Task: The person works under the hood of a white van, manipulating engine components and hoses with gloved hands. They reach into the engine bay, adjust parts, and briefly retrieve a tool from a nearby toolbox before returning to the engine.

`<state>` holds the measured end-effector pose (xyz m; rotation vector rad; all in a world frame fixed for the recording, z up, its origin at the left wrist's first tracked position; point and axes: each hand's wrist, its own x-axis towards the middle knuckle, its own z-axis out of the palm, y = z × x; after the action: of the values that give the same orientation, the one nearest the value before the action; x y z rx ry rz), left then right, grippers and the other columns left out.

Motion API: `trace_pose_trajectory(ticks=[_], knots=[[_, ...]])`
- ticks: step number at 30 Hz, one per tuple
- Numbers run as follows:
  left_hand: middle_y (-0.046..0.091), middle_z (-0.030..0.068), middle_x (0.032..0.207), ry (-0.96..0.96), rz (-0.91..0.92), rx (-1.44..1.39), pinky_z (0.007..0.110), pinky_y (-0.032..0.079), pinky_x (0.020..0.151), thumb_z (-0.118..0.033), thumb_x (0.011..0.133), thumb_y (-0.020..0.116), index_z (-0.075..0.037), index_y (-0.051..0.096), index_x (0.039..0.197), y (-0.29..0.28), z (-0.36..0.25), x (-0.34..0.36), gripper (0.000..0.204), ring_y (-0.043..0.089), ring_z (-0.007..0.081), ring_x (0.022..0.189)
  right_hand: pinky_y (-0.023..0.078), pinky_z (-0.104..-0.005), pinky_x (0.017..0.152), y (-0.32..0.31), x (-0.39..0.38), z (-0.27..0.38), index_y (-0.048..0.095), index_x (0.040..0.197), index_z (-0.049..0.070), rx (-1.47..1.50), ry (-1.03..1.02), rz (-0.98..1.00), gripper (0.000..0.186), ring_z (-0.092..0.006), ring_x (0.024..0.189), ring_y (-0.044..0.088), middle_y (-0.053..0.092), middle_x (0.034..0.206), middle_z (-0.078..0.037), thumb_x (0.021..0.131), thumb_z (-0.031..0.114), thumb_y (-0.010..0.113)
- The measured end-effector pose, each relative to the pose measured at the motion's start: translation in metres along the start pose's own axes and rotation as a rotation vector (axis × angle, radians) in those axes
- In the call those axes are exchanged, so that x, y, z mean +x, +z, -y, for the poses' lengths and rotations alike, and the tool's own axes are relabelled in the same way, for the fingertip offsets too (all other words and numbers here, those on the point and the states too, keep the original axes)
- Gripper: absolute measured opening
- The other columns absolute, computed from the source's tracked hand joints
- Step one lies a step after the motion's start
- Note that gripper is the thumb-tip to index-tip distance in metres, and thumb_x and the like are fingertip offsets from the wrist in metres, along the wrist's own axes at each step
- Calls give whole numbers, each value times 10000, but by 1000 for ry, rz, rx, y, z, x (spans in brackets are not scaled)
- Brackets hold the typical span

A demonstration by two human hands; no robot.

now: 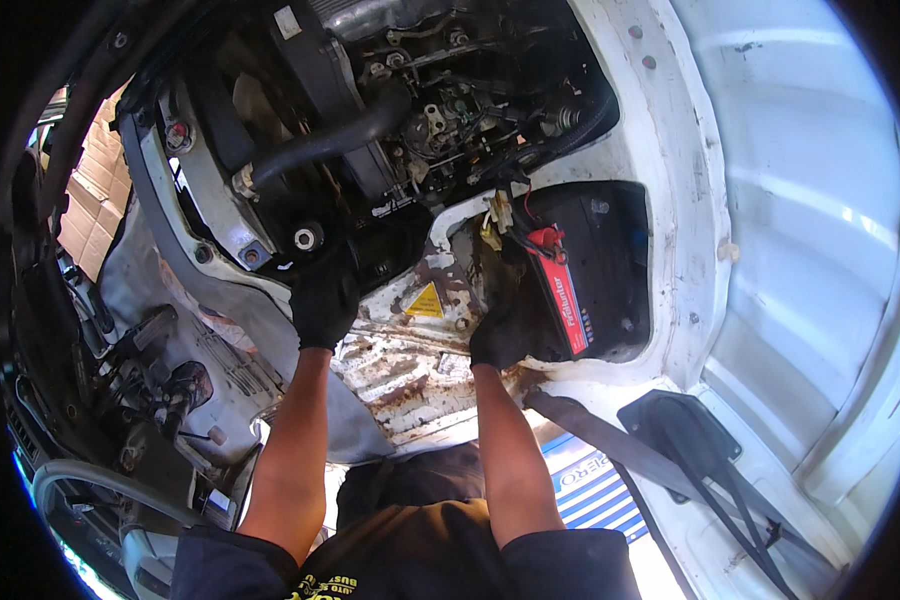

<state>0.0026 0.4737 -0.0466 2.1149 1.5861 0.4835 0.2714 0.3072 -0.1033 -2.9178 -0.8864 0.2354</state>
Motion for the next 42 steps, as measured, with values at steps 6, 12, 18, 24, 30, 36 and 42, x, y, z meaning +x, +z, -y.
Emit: trace_pose_trajectory(ticks=[6, 12, 18, 24, 30, 36, 42], knots=[[731, 169, 1317, -66, 42, 2, 511, 560, 1016, -221, 945, 675, -108, 723, 1320, 0, -3, 2, 395, 692, 402, 1158, 522, -504, 1045, 17, 0, -15, 692, 1409, 102, -135, -62, -135, 490, -411, 1219, 686, 721, 1356, -197, 1111, 440, 501], [733, 177, 1291, -75, 62, 9, 524, 563, 980, -231, 933, 684, -112, 722, 1321, 0, 4, -2, 408, 691, 413, 1134, 513, -496, 1074, 12, -1, -9, 691, 1398, 77, -76, -51, -110, 448, -420, 1228, 679, 724, 1343, -211, 1105, 381, 543], [740, 174, 1318, -38, 76, 84, 495, 574, 1030, -186, 907, 710, -100, 727, 1334, 5, 6, -6, 436, 711, 379, 1182, 486, -493, 1120, 11, -4, -16, 712, 1366, 50, 31, -35, -95, 467, -417, 1269, 660, 714, 1363, -224, 1079, 396, 583], [773, 176, 1129, 8, 45, 73, 540, 584, 893, -293, 946, 688, -88, 753, 1242, 12, 13, -6, 366, 724, 411, 966, 508, -519, 1090, 1, -2, 0, 712, 1362, 36, 22, 26, -69, 540, -434, 1246, 667, 714, 1362, -238, 1057, 464, 591], [732, 176, 1325, 16, 34, 52, 503, 560, 1037, -220, 932, 689, -80, 732, 1300, 10, 10, -6, 395, 695, 385, 1198, 510, -517, 1074, -8, -4, 10, 699, 1379, 63, -30, 66, -40, 491, -424, 1242, 667, 712, 1358, -220, 1072, 427, 580], [743, 161, 1325, -73, 142, 101, 495, 562, 1030, -224, 954, 677, -93, 745, 1318, 13, 10, -10, 392, 708, 385, 1164, 538, -566, 1015, -4, -2, 7, 693, 1391, 74, -80, 27, -91, 549, -456, 1162, 693, 720, 1339, -223, 1071, 490, 531], [742, 145, 1346, -22, 70, 79, 497, 558, 1039, -213, 955, 675, -110, 759, 1292, 10, 10, -10, 362, 709, 370, 1183, 507, -515, 1090, -13, -3, 16, 632, 1472, 95, -132, 95, 49, 499, -420, 1296, 636, 670, 1425, -211, 1092, 407, 548]])
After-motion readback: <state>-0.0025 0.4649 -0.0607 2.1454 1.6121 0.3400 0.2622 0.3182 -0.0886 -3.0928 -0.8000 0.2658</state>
